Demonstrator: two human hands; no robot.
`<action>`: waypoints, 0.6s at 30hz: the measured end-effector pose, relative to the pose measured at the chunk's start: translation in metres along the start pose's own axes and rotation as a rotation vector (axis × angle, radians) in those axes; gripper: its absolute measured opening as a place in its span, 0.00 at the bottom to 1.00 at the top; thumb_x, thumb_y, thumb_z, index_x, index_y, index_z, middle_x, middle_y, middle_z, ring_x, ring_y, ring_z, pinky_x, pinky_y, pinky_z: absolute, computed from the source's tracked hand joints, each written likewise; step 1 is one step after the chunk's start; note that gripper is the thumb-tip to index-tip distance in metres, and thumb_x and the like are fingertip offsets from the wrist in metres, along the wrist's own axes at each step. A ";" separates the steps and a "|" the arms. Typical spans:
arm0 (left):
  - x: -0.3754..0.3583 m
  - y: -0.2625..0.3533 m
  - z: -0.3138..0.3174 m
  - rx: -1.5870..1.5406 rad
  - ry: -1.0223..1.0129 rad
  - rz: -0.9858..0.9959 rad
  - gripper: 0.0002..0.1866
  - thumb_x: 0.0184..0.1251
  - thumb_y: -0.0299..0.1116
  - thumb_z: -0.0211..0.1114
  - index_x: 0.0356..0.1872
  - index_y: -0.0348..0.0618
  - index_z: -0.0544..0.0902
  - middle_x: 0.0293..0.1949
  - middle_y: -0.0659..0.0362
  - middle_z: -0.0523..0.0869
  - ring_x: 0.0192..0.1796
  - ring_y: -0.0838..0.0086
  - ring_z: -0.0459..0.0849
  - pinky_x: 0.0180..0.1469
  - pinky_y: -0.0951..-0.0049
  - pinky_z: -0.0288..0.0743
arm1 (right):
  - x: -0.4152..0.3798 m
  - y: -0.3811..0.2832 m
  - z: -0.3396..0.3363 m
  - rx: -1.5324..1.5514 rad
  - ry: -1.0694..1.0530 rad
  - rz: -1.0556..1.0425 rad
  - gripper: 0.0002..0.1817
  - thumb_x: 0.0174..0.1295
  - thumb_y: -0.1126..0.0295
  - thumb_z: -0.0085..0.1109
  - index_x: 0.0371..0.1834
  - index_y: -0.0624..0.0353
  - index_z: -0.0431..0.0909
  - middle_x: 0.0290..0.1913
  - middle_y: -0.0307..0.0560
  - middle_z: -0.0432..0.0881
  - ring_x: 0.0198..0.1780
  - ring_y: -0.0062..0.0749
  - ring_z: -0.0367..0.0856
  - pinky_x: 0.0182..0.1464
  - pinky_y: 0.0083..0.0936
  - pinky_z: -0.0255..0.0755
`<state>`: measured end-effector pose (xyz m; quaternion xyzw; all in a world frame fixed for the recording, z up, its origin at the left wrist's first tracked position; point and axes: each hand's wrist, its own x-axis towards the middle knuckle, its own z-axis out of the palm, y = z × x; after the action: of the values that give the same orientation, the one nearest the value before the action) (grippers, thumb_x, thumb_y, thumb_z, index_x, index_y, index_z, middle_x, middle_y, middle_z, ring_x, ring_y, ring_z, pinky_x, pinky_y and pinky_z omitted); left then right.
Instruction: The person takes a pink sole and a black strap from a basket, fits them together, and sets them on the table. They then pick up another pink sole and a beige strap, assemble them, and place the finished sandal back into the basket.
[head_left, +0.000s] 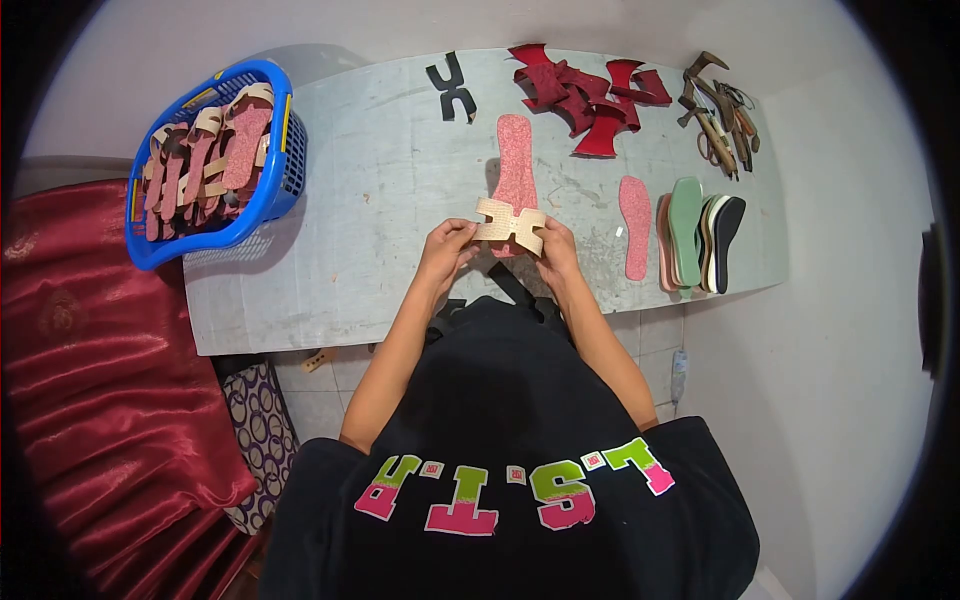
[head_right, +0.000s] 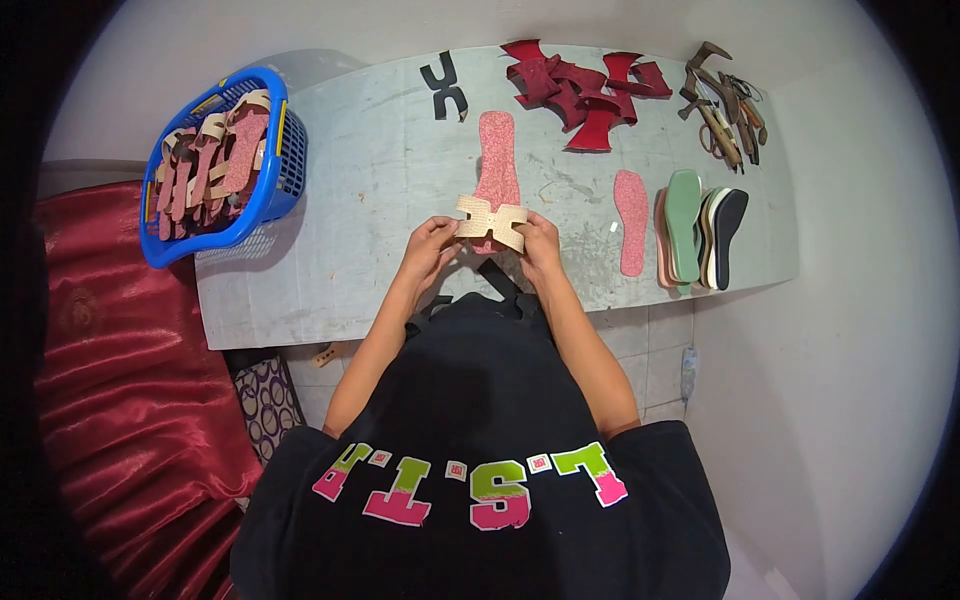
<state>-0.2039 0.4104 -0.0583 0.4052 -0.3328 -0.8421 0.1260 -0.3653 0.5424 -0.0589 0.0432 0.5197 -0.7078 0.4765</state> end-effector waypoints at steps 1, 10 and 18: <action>0.000 -0.001 0.001 0.092 0.038 -0.002 0.14 0.72 0.30 0.63 0.56 0.38 0.80 0.46 0.57 0.85 0.43 0.75 0.83 0.46 0.76 0.80 | 0.000 0.002 0.000 0.001 0.001 0.002 0.17 0.59 0.87 0.47 0.52 0.75 0.76 0.45 0.56 0.84 0.42 0.38 0.87 0.44 0.30 0.85; -0.016 0.006 0.021 0.146 -0.057 0.193 0.18 0.58 0.18 0.66 0.51 0.32 0.79 0.42 0.53 0.87 0.42 0.74 0.86 0.46 0.77 0.81 | 0.001 0.003 0.008 -0.071 0.116 -0.058 0.15 0.58 0.86 0.51 0.49 0.73 0.77 0.43 0.54 0.84 0.40 0.34 0.87 0.42 0.27 0.83; -0.003 -0.008 0.019 0.097 0.093 0.216 0.23 0.61 0.13 0.61 0.59 0.33 0.71 0.46 0.50 0.86 0.43 0.71 0.87 0.45 0.75 0.83 | -0.005 -0.001 0.021 -0.074 0.048 -0.005 0.15 0.58 0.87 0.54 0.49 0.72 0.77 0.43 0.53 0.85 0.40 0.33 0.87 0.44 0.26 0.83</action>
<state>-0.2165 0.4266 -0.0531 0.4111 -0.4084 -0.7870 0.2116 -0.3541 0.5293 -0.0452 0.0412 0.5567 -0.6883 0.4633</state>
